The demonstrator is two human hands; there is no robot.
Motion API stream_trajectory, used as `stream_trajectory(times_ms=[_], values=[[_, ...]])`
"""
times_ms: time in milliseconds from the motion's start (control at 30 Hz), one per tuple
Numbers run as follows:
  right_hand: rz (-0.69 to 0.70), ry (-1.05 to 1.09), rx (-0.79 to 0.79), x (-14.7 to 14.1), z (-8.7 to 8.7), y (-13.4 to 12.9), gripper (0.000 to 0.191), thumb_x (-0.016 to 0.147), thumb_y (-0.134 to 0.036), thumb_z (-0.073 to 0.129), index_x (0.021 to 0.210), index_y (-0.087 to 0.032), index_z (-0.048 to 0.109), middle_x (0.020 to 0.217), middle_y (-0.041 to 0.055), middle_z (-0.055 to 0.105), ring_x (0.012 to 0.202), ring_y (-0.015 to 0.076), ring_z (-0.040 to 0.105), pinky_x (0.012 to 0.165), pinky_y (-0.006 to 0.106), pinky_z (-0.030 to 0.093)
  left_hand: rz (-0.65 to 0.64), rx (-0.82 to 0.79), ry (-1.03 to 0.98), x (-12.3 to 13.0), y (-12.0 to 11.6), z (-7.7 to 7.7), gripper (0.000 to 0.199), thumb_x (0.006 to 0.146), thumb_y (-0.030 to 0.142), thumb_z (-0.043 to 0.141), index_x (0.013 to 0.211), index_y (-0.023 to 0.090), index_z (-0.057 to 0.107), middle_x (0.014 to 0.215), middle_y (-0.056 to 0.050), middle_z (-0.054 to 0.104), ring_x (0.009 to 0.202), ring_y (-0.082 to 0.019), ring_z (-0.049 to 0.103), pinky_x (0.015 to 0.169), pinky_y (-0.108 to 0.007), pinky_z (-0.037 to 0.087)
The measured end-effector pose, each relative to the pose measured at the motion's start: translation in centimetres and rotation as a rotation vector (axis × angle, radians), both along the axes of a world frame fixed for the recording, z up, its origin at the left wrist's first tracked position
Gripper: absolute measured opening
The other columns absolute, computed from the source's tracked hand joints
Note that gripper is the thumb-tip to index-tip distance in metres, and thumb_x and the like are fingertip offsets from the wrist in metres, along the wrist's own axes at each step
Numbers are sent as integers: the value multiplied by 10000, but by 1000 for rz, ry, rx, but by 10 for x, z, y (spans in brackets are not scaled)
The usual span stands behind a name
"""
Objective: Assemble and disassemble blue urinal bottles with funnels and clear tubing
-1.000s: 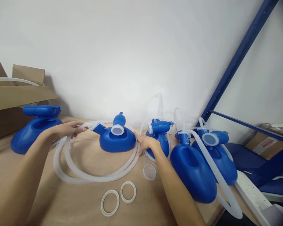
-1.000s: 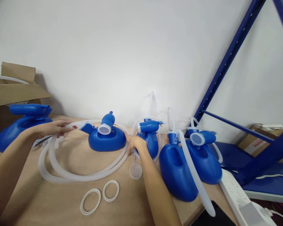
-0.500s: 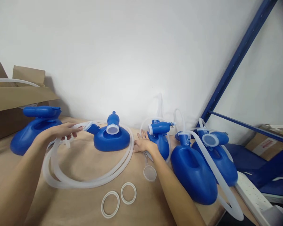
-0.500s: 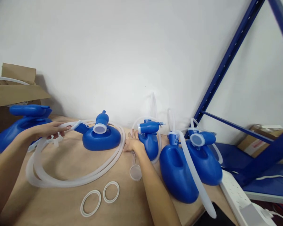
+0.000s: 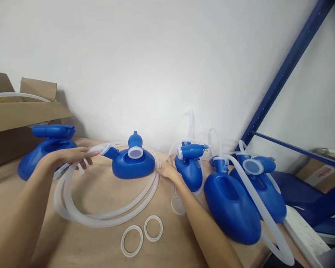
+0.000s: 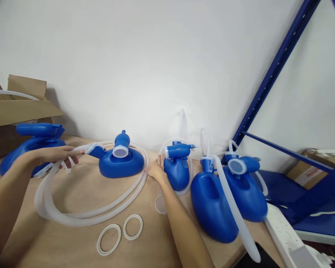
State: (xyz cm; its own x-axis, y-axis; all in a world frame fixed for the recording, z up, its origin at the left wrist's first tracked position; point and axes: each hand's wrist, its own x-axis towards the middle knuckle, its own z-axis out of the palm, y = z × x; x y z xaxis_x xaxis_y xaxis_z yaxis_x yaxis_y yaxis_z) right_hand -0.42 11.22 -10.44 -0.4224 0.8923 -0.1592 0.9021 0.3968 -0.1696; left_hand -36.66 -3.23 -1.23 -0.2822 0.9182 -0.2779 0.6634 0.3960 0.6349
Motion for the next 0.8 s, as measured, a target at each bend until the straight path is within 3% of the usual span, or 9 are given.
stream_trajectory(times_ms=[133,233,367,433,533,600,700,800], values=[[-24,94,-29,-1,2,-2,598,951,-513,590,1311,-47,698,1625,257,402,1621,362,21,1285,497,12,50,6,-36,3,-2,5,682,726,791,607,1000,175,709,944,-156,792,835,-361,759,673,-406,596],[-64,223,-23,-2,10,-5,531,988,-435,523,1333,-61,674,1578,234,486,1621,349,74,1284,520,46,52,21,-27,2,-1,6,672,768,797,558,989,183,719,944,-151,792,846,-357,761,705,-409,599],[-114,497,30,-5,36,-7,471,999,-355,428,1306,-74,649,1531,223,542,1595,341,211,1286,519,96,28,30,-2,-3,-1,7,677,749,772,608,1109,207,707,972,-96,796,881,-319,753,713,-350,583],[-118,671,49,-5,52,-9,455,1001,-344,376,1330,-123,599,1485,185,595,1535,302,363,1265,496,218,15,36,9,-5,-1,8,694,734,770,624,1136,210,704,979,-82,796,899,-304,743,710,-326,574],[-88,917,48,0,75,-15,464,1015,-327,282,1423,-174,439,1360,139,693,1322,228,617,1127,421,455,-2,47,11,-5,-2,8,734,696,794,638,1119,198,712,1003,-88,792,944,-300,728,714,-311,578],[-45,1208,-28,7,88,-21,439,989,-330,341,1403,-202,405,1249,114,746,1114,211,731,1003,390,547,-7,46,13,-4,-1,8,752,651,812,659,1081,198,730,1011,-99,790,969,-312,717,715,-320,584],[55,1727,-207,20,107,-31,415,852,-315,582,1252,-247,495,996,25,785,803,183,767,839,342,594,-17,47,21,-4,-1,8,722,626,820,675,1002,210,761,1013,-112,788,975,-327,705,729,-350,587],[182,1900,-243,30,121,-43,448,787,-283,693,1201,-286,524,857,-58,753,686,140,734,768,297,590,-30,55,25,-6,0,7,683,665,823,650,948,214,775,999,-112,788,948,-318,704,739,-360,587]])
